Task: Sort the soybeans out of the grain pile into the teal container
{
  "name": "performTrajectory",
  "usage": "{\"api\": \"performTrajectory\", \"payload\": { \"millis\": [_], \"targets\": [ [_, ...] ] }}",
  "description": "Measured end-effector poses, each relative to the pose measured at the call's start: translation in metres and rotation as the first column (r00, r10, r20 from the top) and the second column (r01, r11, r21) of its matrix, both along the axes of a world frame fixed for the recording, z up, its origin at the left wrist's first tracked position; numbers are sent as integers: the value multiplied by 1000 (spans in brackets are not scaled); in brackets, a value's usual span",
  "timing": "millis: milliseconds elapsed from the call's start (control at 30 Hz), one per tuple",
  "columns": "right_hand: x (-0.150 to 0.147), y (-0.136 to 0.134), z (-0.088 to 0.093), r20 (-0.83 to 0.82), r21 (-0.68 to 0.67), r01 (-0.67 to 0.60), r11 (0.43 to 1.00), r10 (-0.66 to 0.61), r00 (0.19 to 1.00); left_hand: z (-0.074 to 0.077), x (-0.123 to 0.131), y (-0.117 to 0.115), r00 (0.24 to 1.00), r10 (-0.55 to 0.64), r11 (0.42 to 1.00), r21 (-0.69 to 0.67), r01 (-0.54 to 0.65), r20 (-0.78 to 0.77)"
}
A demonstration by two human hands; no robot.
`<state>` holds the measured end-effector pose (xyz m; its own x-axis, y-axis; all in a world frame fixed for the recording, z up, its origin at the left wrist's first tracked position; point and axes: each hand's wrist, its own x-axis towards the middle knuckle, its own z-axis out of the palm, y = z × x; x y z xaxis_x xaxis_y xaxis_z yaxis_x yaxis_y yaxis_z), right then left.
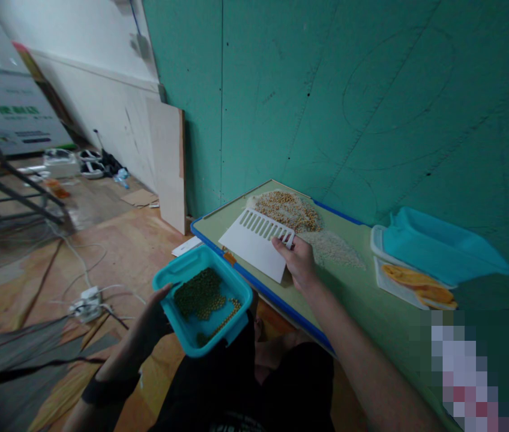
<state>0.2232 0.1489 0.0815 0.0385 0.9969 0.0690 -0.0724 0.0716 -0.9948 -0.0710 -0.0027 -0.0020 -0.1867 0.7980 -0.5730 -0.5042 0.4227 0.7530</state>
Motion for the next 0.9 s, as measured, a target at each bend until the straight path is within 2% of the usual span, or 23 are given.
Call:
{"api": "performTrajectory", "payload": {
  "millis": [167, 400, 567, 700, 900],
  "targets": [
    [-3, 1, 1, 29, 1, -14, 1000, 14, 999, 6, 3, -2, 1000, 10, 1000, 8, -10, -20],
    [-5, -2, 1, 34, -14, -12, 1000, 13, 999, -8, -7, 0, 1000, -30, 999, 24, 30, 6],
    [-8, -5, 2, 39, -21, -15, 1000, 16, 999, -12, -10, 1, 1000, -29, 999, 20, 29, -2],
    [-10, -7, 4, 24, -24, -21, 999, 21, 999, -8, -9, 2, 999, -37, 999, 10, 37, -1],
    [-10, -13, 7, 25, -38, -22, 999, 23, 999, 5, 1, -1, 999, -30, 999, 28, 31, -23]
  ]
}}
